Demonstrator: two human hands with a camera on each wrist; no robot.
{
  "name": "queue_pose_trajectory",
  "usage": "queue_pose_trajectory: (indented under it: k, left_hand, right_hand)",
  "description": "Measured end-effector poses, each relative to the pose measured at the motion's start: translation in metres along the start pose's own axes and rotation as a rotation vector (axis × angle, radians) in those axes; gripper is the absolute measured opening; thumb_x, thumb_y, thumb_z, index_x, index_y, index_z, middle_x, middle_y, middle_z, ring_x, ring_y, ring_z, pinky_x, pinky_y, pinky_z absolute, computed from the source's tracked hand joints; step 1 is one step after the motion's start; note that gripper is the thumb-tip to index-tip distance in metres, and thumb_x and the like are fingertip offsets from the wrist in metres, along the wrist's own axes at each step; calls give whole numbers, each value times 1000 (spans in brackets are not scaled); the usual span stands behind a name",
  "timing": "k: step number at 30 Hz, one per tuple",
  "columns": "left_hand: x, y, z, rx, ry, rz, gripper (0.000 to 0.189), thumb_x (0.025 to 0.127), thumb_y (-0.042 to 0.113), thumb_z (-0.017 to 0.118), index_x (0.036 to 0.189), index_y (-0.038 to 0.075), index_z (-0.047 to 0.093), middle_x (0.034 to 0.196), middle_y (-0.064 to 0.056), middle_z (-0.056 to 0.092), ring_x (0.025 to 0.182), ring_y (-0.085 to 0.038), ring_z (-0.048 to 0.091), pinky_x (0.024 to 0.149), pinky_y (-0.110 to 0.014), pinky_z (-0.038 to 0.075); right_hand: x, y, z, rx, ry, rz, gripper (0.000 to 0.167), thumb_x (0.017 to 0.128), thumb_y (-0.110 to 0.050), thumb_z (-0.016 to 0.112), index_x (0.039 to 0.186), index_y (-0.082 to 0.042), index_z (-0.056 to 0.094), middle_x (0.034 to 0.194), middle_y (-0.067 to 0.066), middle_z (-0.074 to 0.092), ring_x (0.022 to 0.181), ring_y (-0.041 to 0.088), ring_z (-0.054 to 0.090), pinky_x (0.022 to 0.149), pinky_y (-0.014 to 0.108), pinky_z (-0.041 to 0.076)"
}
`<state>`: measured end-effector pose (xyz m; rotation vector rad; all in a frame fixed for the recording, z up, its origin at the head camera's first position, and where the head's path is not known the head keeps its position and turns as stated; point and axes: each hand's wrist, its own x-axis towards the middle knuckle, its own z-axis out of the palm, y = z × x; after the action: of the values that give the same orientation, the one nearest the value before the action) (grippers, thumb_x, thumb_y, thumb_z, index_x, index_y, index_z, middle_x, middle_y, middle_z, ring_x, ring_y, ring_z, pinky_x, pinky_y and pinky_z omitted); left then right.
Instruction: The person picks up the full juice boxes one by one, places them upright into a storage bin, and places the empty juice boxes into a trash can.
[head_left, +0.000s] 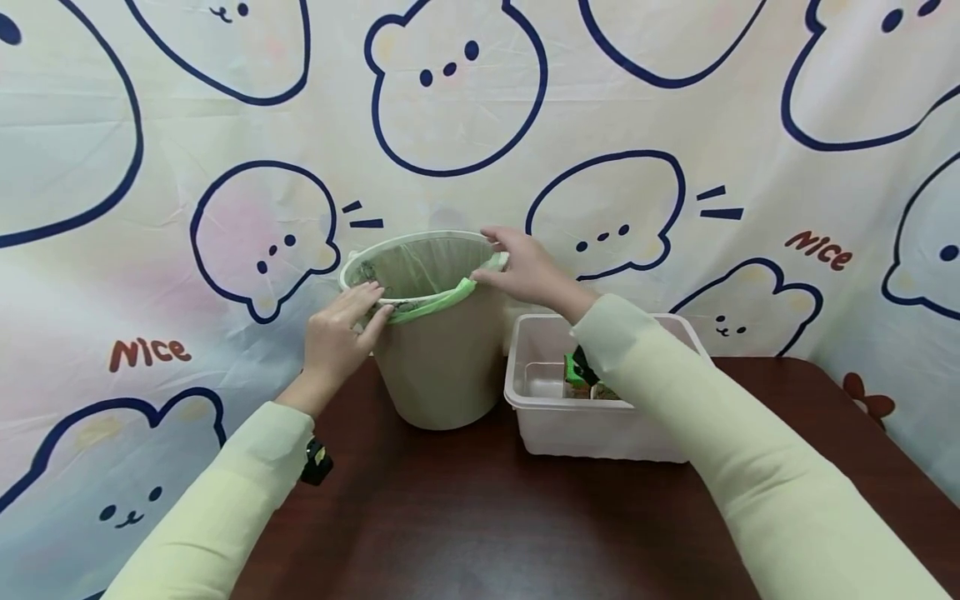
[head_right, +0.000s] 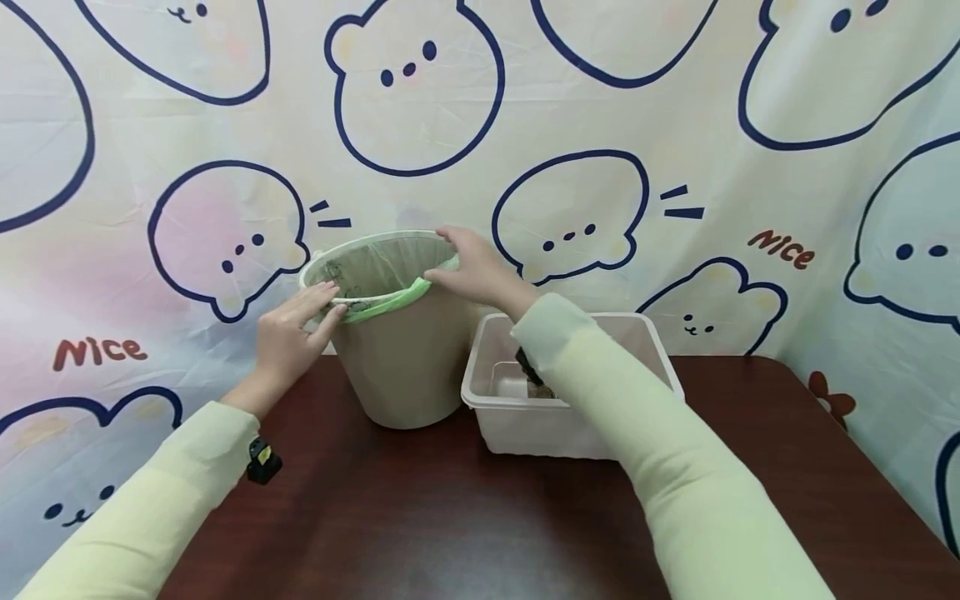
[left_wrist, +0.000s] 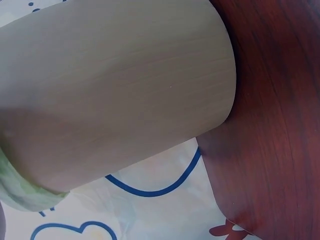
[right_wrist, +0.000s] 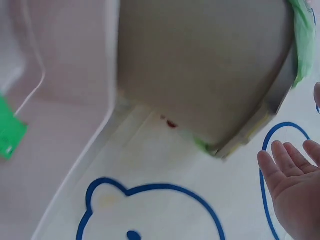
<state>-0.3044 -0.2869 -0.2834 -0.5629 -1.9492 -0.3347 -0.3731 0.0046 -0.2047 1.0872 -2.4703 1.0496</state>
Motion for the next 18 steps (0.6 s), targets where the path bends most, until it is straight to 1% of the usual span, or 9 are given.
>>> queue_pose_trajectory:
  k: [4, 10, 14, 18]
  left_hand:
    - [0, 0, -1, 13, -1, 23, 33, 87, 18, 73, 115, 0, 71, 116, -15, 67, 108, -31, 64, 93, -49, 48]
    - [3, 1, -1, 9, 23, 41, 37, 85, 16, 73, 118, -1, 69, 116, -17, 67, 107, -33, 64, 90, -50, 50]
    - [9, 5, -3, -12, 11, 49, 38, 86, 16, 71, 120, 0, 68, 119, -15, 66, 109, -32, 63, 92, -49, 49]
    - [18, 15, -4, -33, 5, 67, 38, 86, 18, 69, 120, 1, 68, 120, -14, 66, 110, -30, 63, 93, -48, 49]
  right_hand:
    - [-18, 12, -10, -27, 10, -9, 64, 90, -26, 72, 143, -5, 44, 142, 11, 49, 126, 27, 49, 102, 40, 42]
    - [-48, 27, -28, -57, -42, 5, 68, 92, -28, 69, 146, -2, 38, 146, 14, 43, 131, 29, 44, 104, 44, 40]
    - [-66, 36, -39, -90, -50, 14, 70, 92, -31, 68, 147, -2, 37, 146, 16, 44, 131, 31, 44, 105, 47, 39]
    - [-83, 46, -47, -141, -39, 1, 69, 92, -32, 68, 146, -2, 39, 143, 17, 46, 129, 32, 45, 104, 48, 39]
